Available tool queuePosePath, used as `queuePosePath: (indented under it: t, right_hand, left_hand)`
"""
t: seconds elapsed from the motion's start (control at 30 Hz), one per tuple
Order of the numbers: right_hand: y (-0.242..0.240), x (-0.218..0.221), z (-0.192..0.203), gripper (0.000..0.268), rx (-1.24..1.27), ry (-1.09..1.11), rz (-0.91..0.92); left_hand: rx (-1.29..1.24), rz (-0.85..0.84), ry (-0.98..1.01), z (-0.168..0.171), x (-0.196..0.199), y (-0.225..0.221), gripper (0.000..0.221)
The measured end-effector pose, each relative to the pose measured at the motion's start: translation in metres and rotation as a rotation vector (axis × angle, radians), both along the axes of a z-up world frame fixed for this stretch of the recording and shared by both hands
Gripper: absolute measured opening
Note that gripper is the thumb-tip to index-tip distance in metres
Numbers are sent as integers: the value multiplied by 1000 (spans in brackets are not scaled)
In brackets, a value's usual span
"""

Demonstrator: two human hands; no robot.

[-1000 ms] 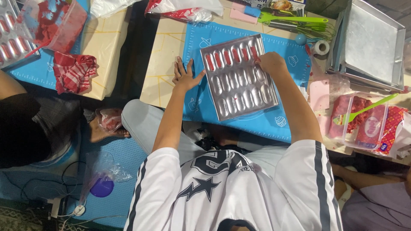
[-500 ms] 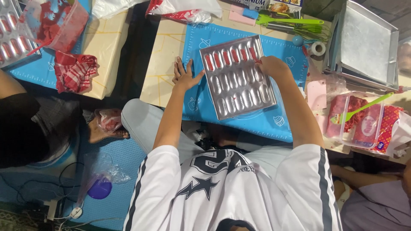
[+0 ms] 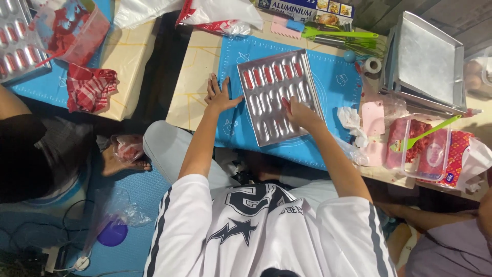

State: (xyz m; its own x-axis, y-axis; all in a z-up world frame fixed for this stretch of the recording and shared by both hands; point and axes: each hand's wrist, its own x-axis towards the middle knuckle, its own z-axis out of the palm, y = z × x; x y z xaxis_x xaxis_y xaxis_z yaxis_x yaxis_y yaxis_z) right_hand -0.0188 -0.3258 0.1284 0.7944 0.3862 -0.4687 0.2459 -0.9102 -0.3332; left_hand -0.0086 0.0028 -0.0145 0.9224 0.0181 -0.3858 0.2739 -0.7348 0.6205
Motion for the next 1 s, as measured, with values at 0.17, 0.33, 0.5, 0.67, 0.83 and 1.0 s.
queuePosePath:
  t: [0.17, 0.33, 0.5, 0.67, 0.83, 1.0]
  right_hand:
    - [-6, -10, -21, 34, -94, -115, 75]
    - [-13, -12, -56, 34, -148, -258, 89]
    - [-12, -28, -43, 29, 121, -287, -162]
    - [-2, -43, -18, 43, 340, -219, -348]
    - [1, -48, -20, 50, 394, -204, -378]
    - [-8, -36, -46, 43, 295, -283, -237]
  left_hand:
    - [56, -1, 1, -20, 7, -3, 118]
    - [65, 7, 7, -24, 13, 0, 121]
    - [88, 19, 76, -24, 16, -2, 122]
    - [72, 36, 89, -14, 17, -2, 117]
    - [65, 49, 81, -2, 10, -3, 114]
    - [96, 43, 87, 2, 6, -5, 117]
